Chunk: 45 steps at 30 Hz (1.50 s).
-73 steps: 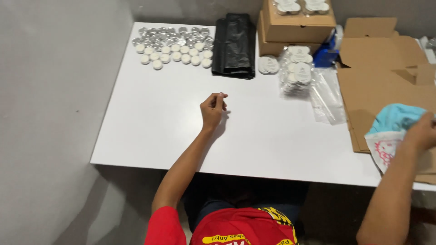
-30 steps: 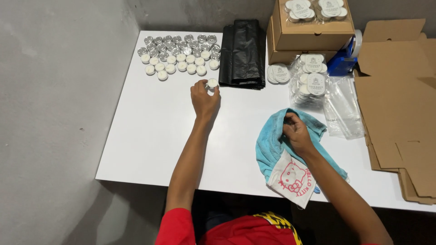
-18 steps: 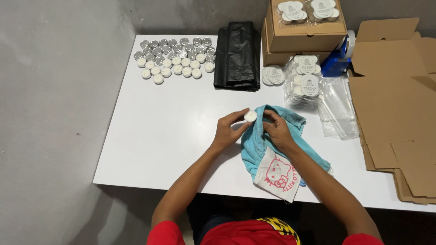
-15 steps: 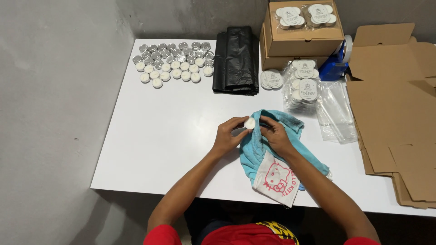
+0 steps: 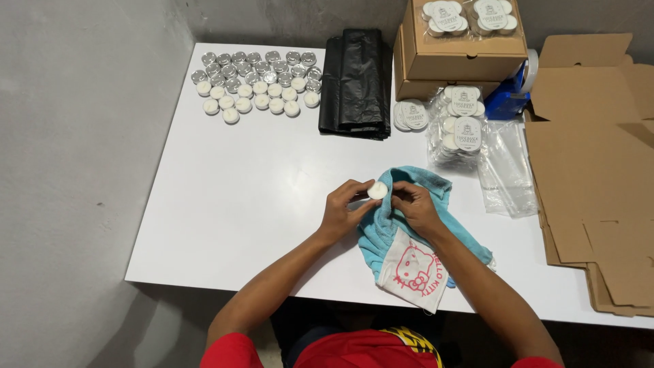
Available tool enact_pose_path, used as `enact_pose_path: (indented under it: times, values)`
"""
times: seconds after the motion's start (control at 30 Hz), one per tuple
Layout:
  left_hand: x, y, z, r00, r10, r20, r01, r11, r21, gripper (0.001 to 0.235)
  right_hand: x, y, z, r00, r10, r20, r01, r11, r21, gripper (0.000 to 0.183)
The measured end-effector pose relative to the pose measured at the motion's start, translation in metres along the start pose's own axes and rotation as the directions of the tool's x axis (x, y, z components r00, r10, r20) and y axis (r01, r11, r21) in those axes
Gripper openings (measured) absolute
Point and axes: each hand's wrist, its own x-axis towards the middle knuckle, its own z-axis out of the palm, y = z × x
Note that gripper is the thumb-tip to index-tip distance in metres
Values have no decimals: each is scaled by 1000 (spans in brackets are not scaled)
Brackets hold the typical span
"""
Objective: Cleaning small tea light candles with a cloth and packaging them into small plastic bags on a work table.
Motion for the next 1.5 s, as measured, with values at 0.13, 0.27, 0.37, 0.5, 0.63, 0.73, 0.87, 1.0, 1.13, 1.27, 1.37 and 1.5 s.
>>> enact_pose_path:
  times: [0.13,0.27,0.37,0.5,0.63,0.73,0.87,1.0,1.13,1.27,1.37,1.5]
  values:
    - [3,1,0,1000,18,5,-18,1000,-11,40,4,16,-11,999,-33,-32,32,998,-49,7]
    - [0,2,0,999,34,17,-35,999,16,39,1,-5,1,992,-112,59,113,994,-10,19]
    - [1,5,-1,999,42,23,-43,999,5,38,1,20,-15,990,-128,61,130,991,-30,13]
    - [-1,1,0,997,57,43,-58,998,25,40,-3,31,-16,989,-133,72,131,991,32,23]
    - [-1,5,-1,997,48,54,-50,998,30,40,-2,-1,-7,986,-131,104,134,991,-25,19]
    - [2,6,-1,998,45,47,-46,999,26,40,1,4,-11,989,-125,82,132,988,-80,13]
    - [1,5,-1,998,38,49,-40,998,44,39,-2,-3,-3,989,-102,104,104,994,-18,21]
    - [0,5,-1,998,25,58,-27,999,33,40,-3,18,-19,992,-115,59,118,991,-64,9]
    - [1,3,-2,997,32,75,-37,997,66,39,-5,-11,2,990,-124,69,122,992,33,16]
    - [1,6,-2,996,23,82,-27,999,41,40,-3,5,-11,988,-128,85,131,991,-25,8]
    - [0,5,-3,996,19,81,-23,999,40,40,-5,9,-10,988,-136,75,136,991,1,9]
    - [0,0,-3,997,17,78,-21,999,48,41,0,19,-19,991,-109,75,116,988,-98,6]
